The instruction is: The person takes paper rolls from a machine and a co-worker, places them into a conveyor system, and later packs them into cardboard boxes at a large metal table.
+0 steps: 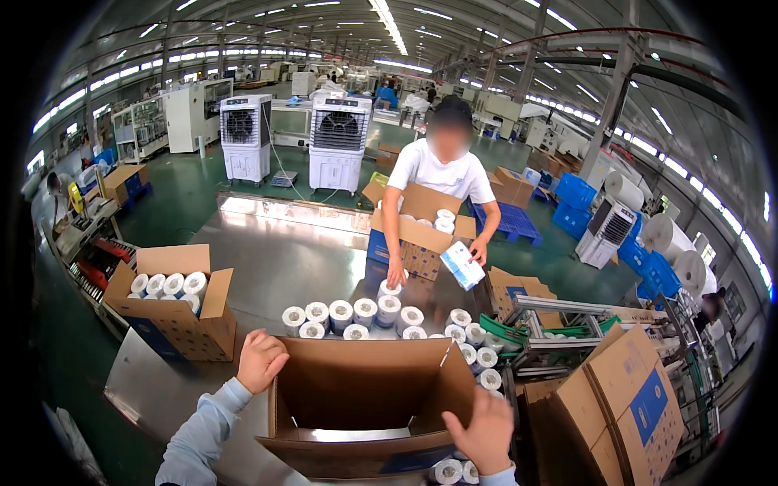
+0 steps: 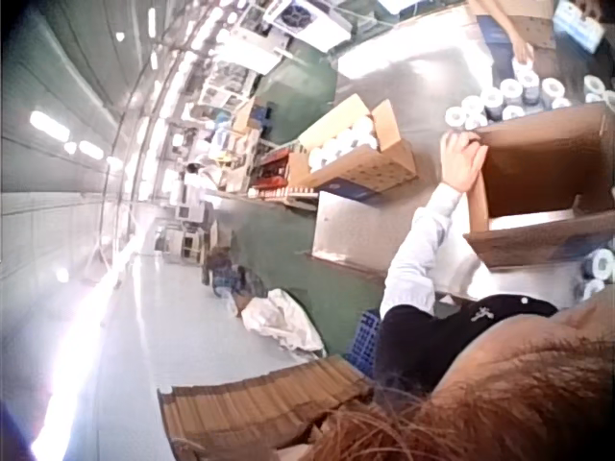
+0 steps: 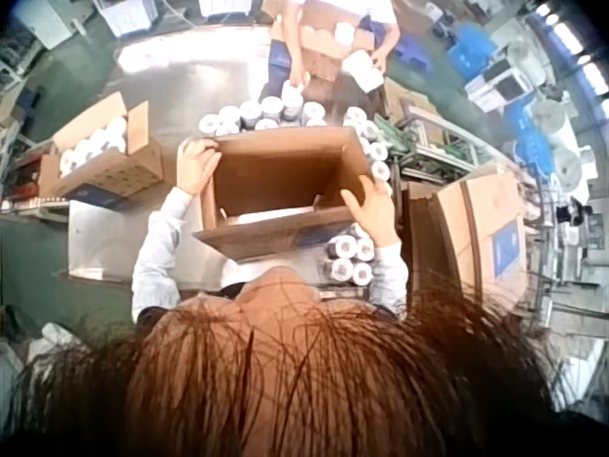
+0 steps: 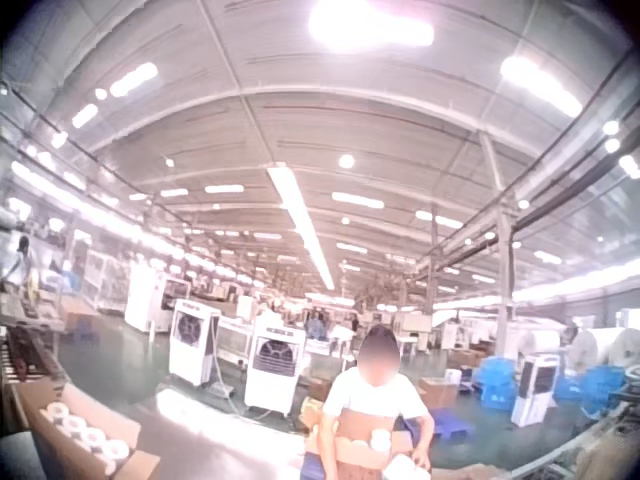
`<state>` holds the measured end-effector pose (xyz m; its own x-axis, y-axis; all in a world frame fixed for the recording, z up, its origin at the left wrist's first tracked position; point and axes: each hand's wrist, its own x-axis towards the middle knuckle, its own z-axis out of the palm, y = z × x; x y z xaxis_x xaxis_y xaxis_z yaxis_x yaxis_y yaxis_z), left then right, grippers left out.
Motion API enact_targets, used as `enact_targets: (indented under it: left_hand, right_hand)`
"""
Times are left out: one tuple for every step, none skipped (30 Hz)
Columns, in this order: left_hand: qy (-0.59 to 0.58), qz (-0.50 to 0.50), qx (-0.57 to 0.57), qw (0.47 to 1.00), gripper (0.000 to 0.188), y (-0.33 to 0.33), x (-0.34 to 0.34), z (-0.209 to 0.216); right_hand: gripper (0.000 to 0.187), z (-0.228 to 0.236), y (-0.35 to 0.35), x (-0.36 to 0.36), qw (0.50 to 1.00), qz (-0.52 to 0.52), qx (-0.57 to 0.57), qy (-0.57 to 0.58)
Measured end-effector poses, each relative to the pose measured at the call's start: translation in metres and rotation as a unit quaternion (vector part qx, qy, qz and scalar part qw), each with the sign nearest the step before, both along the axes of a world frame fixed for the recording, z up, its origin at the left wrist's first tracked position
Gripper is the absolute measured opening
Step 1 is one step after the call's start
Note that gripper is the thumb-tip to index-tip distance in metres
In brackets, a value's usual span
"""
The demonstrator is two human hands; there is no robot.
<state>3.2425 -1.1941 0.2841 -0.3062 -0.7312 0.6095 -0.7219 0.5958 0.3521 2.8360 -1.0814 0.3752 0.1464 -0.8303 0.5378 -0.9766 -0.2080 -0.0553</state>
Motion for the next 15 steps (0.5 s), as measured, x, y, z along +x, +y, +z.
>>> enact_targets:
  left_hand:
    - [-0.033,0.012,-0.010,0.999,0.016,0.002,-0.008,0.000]
    - [-0.069,0.022,-0.009,0.997,0.016,0.012,-0.025,0.007]
    - [-0.102,0.037,-0.016,0.994,0.016,0.018,-0.034,0.012]
    - [-0.148,0.042,-0.016,0.988,0.025,0.022,-0.033,-0.005]
    - [-0.126,0.064,-0.014,0.990,0.031,0.024,-0.036,-0.005]
    - [-0.104,0.087,-0.012,0.991,0.036,0.027,-0.038,-0.001]
    - [-0.083,0.110,-0.009,0.990,0.043,0.029,-0.040,-0.001]
    - [-0.036,0.138,-0.039,0.989,0.061,0.032,-0.039,-0.005]
    - [-0.043,0.149,-0.042,0.987,0.061,0.031,-0.041,-0.008]
    - [-0.050,0.160,-0.045,0.985,0.062,0.029,-0.043,-0.009]
    - [-0.056,0.163,-0.040,0.984,0.062,0.029,-0.049,-0.013]
    - [-0.060,0.168,-0.085,0.980,0.059,0.032,-0.054,-0.018]
    - [-0.063,0.150,-0.096,0.982,0.057,0.035,-0.055,-0.024]
    - [-0.066,0.132,-0.109,0.983,0.055,0.039,-0.052,-0.028]
    - [-0.072,0.119,-0.121,0.983,0.053,0.045,-0.046,-0.028]
  right_hand:
    - [0.057,-0.015,-0.002,-0.002,0.989,0.014,0.114,-0.090]
    - [0.061,-0.020,-0.006,0.006,0.987,0.055,0.126,-0.087]
    - [0.054,-0.018,-0.010,0.020,0.991,0.083,0.097,-0.047]
    - [0.049,-0.022,-0.006,0.031,0.985,0.111,0.127,-0.042]
    - [0.044,-0.022,-0.006,0.037,0.979,0.138,0.146,-0.035]
    - [0.036,-0.024,-0.004,0.036,0.964,0.143,0.212,-0.068]
    - [0.034,-0.026,-0.004,0.032,0.946,0.153,0.277,-0.066]
    - [0.033,-0.028,-0.005,0.027,0.925,0.162,0.338,-0.063]
    - [0.032,-0.030,-0.007,0.022,0.900,0.170,0.397,-0.061]
    - [0.029,-0.040,-0.016,0.018,0.901,0.158,0.400,-0.059]
    - [0.028,-0.060,-0.022,0.009,0.917,0.134,0.373,-0.048]
    - [0.027,-0.086,-0.028,0.002,0.930,0.115,0.348,-0.041]
    - [0.026,-0.110,-0.033,-0.004,0.943,0.094,0.319,-0.030]
    - [0.025,-0.133,-0.030,-0.005,0.966,0.031,0.249,-0.054]
    - [0.026,-0.132,-0.030,0.001,0.980,0.017,0.191,-0.053]
